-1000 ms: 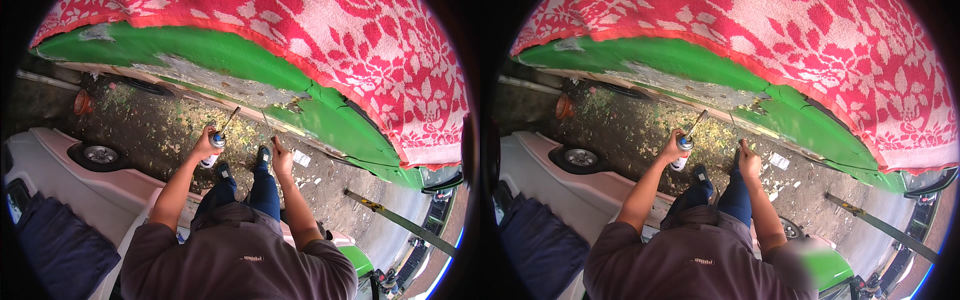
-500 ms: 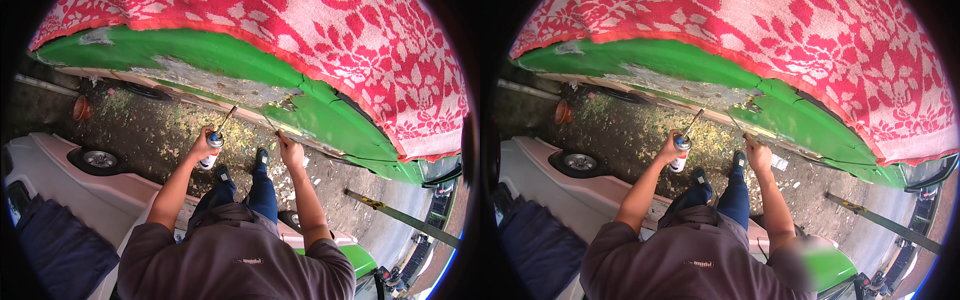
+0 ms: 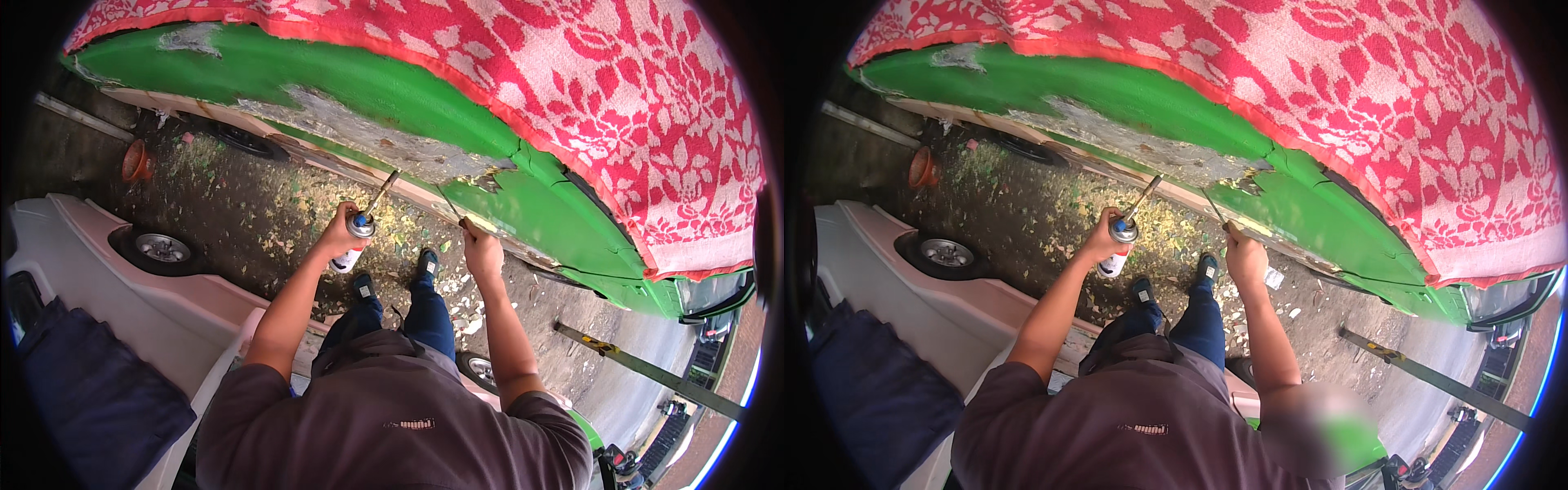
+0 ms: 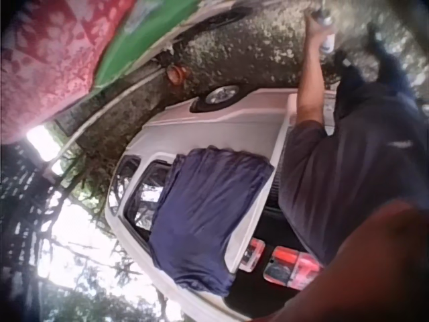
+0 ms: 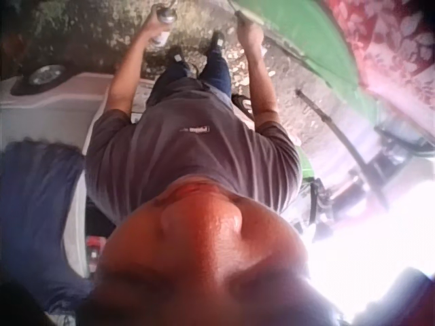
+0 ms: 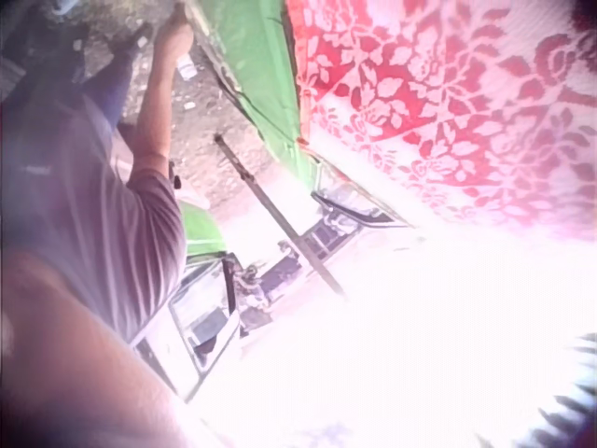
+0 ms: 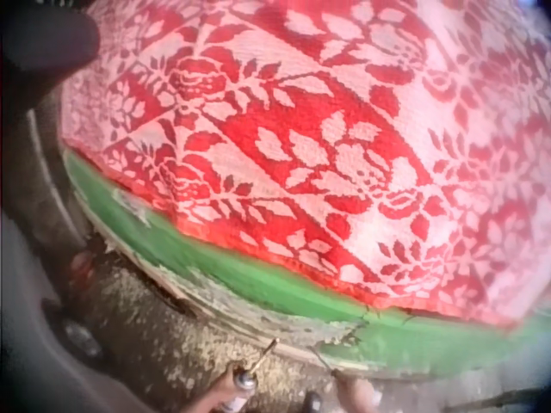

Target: The person applies a substance from a spray can to a damaged area on a green vehicle panel, then uses a hammer and a metal tool to tap and shape the panel. The person works on a localized section of the panel throughout the clip.

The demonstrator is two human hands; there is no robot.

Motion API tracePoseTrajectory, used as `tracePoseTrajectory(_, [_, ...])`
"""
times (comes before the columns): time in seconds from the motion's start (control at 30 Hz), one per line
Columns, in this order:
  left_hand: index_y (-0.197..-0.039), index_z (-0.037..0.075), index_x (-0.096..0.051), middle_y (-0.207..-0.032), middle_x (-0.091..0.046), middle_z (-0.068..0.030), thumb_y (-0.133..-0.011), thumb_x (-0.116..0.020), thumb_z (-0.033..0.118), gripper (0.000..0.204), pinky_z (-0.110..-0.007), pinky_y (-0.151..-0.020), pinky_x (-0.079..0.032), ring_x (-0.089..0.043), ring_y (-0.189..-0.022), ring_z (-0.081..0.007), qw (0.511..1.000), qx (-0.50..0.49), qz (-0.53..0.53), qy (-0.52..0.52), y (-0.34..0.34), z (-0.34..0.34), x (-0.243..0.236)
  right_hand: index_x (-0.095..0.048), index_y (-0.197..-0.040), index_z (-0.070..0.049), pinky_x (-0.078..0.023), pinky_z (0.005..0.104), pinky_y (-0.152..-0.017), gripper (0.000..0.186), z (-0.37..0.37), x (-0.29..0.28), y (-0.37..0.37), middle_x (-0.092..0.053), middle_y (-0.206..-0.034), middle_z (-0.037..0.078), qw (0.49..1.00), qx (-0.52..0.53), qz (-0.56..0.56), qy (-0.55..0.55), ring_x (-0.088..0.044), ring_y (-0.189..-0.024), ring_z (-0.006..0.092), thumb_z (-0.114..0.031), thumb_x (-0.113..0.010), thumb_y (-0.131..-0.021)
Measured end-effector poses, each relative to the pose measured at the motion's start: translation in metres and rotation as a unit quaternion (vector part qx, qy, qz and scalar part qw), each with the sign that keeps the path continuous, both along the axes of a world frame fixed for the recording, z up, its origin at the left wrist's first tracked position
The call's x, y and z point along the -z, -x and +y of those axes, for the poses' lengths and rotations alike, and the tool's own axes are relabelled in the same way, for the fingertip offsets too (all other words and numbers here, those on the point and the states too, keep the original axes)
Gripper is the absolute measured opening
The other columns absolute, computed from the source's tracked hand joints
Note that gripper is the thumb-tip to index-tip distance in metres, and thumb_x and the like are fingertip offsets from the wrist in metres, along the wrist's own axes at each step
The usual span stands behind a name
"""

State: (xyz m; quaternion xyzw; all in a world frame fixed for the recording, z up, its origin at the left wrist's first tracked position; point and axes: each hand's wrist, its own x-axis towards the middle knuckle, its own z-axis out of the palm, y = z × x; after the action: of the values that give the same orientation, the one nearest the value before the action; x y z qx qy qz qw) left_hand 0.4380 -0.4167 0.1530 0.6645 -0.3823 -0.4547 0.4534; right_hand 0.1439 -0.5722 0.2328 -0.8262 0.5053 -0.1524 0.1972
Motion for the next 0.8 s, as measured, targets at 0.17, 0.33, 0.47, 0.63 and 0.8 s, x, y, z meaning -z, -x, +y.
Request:
tracePoseTrajectory(0.17, [-0.125, 0.012, -0.034, -0.115, -0.058, -0.0103, -0.065, -0.083, 0.004, 0.078, -0.036, -0.091, -0.047, -0.059, -0.105, -0.0210, 1.000, -0.004, 0.015, -0.007, -0.006, 0.017, 0.002, -0.068, -0.116, -0.028, -0.054, 0.0496, -0.073, 0.028, 0.007, -0.006, -0.024, -0.068, -0.094, 0.023, 0.998, 0.007, 0.034, -0.043, -0.066, -0.085, 0.0406, -0.025, -0.061, -0.089])
tracePoseTrajectory(0.33, [-0.124, 0.011, -0.035, -0.113, -0.058, -0.0102, -0.065, -0.083, 0.004, 0.076, -0.035, -0.091, -0.047, -0.058, -0.104, -0.0191, 1.000, -0.006, -0.015, 0.008, -0.015, 0.023, 0.001, -0.069, -0.116, -0.028, -0.054, 0.0488, -0.071, 0.028, 0.002, 0.003, -0.055, -0.068, -0.088, 0.022, 0.996, 0.000, 0.084, -0.041, -0.066, -0.079, 0.0418, -0.027, -0.058, -0.091])
tracePoseTrajectory(0.47, [-0.123, 0.010, -0.035, -0.113, -0.059, -0.0109, -0.063, -0.085, 0.007, 0.078, -0.036, -0.092, -0.047, -0.059, -0.105, -0.0208, 1.000, -0.018, -0.002, -0.004, -0.017, 0.030, 0.000, -0.068, -0.119, -0.027, -0.053, 0.0485, -0.074, 0.029, 0.011, -0.002, -0.040, -0.068, -0.087, 0.022, 0.999, 0.012, 0.011, -0.044, -0.066, -0.083, 0.0418, -0.026, -0.058, -0.091])
tracePoseTrajectory(0.63, [-0.122, 0.013, -0.035, -0.115, -0.059, -0.0109, -0.065, -0.083, 0.002, 0.076, -0.036, -0.090, -0.048, -0.059, -0.105, -0.0210, 1.000, -0.004, -0.008, 0.006, -0.025, 0.027, 0.006, -0.069, -0.117, -0.024, -0.053, 0.0480, -0.075, 0.028, 0.010, 0.016, -0.065, -0.068, -0.089, 0.021, 0.994, 0.031, 0.068, -0.077, -0.066, -0.084, 0.0402, -0.027, -0.059, -0.091])
tracePoseTrajectory(0.8, [-0.122, 0.012, -0.035, -0.116, -0.061, -0.0121, -0.066, -0.083, 0.005, 0.074, -0.037, -0.090, -0.047, -0.059, -0.105, -0.0210, 1.000, -0.002, 0.010, -0.019, -0.017, 0.030, -0.001, -0.069, -0.118, -0.024, -0.053, 0.0475, -0.079, 0.028, 0.018, 0.002, -0.057, -0.068, -0.095, 0.022, 0.995, 0.048, 0.012, -0.088, -0.066, -0.088, 0.0402, -0.025, -0.059, -0.091])
